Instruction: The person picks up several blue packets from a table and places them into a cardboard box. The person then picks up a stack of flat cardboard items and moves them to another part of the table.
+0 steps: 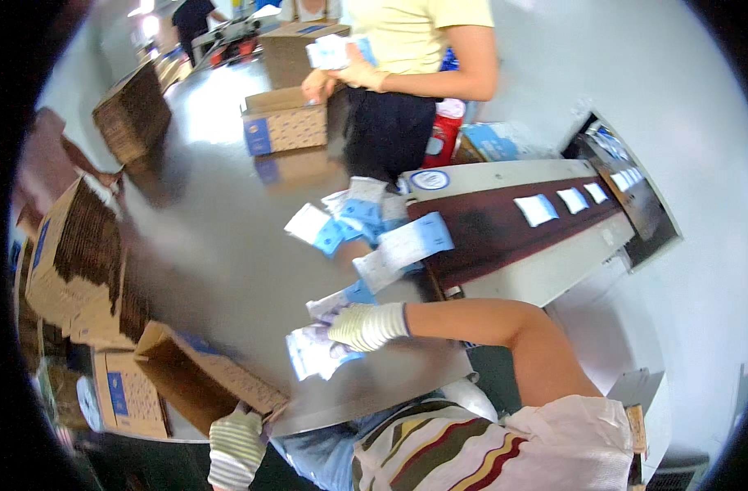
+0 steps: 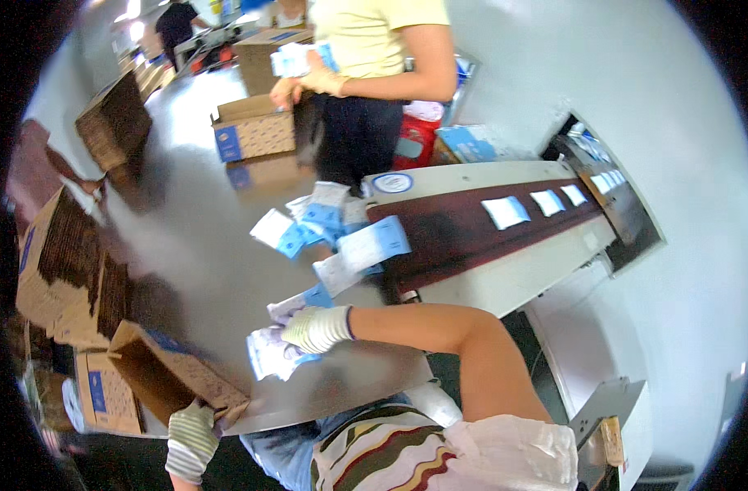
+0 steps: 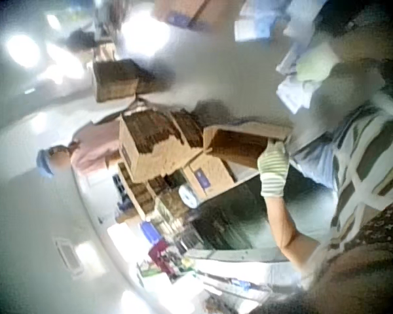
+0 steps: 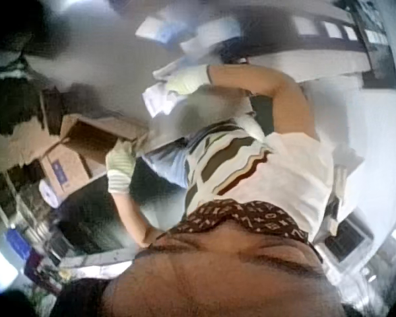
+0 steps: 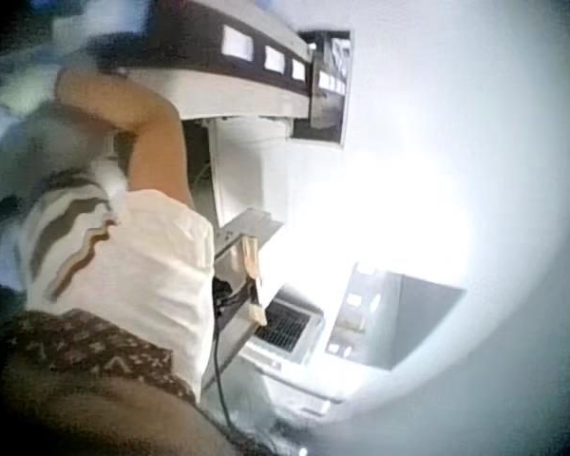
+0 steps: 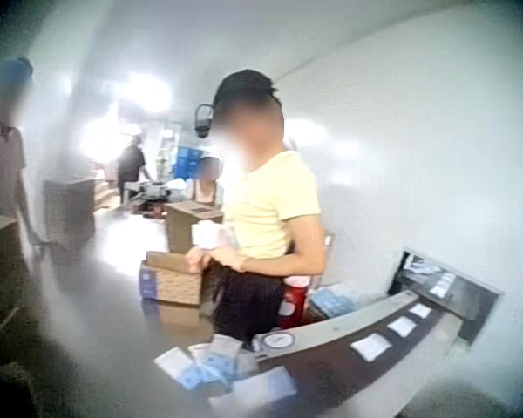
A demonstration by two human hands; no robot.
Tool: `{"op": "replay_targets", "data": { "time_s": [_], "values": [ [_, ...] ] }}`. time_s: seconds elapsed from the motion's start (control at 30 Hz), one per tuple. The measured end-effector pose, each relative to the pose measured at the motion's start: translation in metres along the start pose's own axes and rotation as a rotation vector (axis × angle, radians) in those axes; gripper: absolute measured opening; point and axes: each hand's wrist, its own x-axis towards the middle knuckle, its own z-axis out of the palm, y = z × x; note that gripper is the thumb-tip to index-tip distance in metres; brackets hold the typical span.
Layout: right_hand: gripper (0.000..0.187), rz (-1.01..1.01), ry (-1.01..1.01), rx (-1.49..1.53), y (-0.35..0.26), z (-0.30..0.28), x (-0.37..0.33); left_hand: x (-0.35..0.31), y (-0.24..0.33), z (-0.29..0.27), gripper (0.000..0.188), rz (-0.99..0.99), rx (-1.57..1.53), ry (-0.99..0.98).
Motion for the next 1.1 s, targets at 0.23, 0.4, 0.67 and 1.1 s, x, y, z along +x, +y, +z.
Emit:
{"op": "replay_targets", "data": {
  "time_s": [0.23, 0.4, 0.67, 1.1],
  "values": [
    [0.062, 0.185, -0.186, -0.168, -0.024, -0.020, -0.009, 0.000, -0.004, 0.009, 0.027, 0.041, -0.003, 0.022],
    [0.029, 0.159, 0.272, -0.429, -0.069, 0.030, -0.018, -0.023, 0.002, -0.015, 0.016, -0.053, 0.016, -0.026],
    [0.055, 0.131, 0.071, -0.356, -0.093, 0.010, -0.058, 0.002, 0.008, -0.028, 0.032, 0.006, -0.015, -0.005],
    [0.088, 0.176, -0.105, -0.422, 0.012, -0.051, -0.024, 0.004, 0.006, -0.033, 0.028, 0.019, -0.121, 0.055]
  ]
}}
